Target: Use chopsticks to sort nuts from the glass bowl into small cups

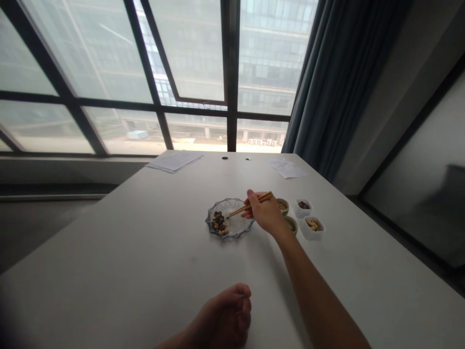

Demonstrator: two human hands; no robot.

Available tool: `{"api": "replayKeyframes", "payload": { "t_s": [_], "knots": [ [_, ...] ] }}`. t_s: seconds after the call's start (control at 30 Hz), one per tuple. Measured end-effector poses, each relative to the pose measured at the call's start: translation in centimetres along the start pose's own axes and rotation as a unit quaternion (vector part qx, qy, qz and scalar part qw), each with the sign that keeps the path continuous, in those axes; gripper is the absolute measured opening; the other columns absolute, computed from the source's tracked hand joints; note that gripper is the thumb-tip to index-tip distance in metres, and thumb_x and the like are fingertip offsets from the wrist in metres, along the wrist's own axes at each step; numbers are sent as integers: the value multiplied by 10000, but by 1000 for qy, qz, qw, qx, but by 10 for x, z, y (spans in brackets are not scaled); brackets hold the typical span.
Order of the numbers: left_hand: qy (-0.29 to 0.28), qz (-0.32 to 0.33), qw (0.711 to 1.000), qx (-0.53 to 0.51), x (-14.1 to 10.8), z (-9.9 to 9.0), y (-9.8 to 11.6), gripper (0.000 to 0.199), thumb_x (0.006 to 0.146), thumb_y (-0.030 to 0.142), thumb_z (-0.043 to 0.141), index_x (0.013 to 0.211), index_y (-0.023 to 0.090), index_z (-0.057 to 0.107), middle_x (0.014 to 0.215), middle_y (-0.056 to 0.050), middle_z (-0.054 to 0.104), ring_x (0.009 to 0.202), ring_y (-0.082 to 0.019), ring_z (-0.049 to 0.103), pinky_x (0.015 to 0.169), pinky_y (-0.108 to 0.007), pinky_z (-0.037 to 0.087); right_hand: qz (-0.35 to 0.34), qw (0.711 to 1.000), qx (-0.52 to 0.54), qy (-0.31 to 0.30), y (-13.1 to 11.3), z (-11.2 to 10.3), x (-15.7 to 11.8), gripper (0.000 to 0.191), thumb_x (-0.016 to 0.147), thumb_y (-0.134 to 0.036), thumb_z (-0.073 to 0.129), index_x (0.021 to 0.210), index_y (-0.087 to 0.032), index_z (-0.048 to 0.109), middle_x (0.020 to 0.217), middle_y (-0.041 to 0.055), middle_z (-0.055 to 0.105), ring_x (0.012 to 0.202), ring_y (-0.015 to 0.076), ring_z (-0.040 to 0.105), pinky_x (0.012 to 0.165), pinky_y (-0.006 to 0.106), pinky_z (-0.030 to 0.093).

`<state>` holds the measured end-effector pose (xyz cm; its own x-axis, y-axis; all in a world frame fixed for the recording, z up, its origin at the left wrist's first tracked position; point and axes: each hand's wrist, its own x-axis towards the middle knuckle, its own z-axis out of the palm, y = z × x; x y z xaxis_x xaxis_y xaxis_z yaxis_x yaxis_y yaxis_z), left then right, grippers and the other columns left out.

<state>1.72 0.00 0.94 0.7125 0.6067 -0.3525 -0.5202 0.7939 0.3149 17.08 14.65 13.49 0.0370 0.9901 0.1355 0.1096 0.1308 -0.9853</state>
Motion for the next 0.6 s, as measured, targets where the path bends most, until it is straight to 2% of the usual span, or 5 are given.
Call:
{"api": "replayKeyframes", "payload": {
  "t_s": [0.23,0.4,0.6],
  "knots": [
    [-13,-2,1000,-7,1,-2,-2,132,781,186,707,905,182,661,702,4,632,586,-118,566,566,-239,298,-37,996,-81,-28,7,-9,-17,570,882,-678,584,768,-134,710,579,63,707,505,184,711,478,234,567],
    [-14,-8,1000,-14,-2,-2,0,108,801,185,697,903,188,664,728,4,649,607,-117,578,591,-242,314,-68,992,-89,-61,9,-1,-20,544,914,-654,551,767,-155,710,613,49,714,540,181,713,499,234,551],
    [-26,-15,999,-20,-2,-3,0,112,804,169,702,908,187,664,729,-1,658,607,-116,586,596,-243,322,-72,988,-108,-89,17,6,-23,507,954,-596,520,753,-169,704,608,39,702,553,187,704,522,245,538]
  ]
}}
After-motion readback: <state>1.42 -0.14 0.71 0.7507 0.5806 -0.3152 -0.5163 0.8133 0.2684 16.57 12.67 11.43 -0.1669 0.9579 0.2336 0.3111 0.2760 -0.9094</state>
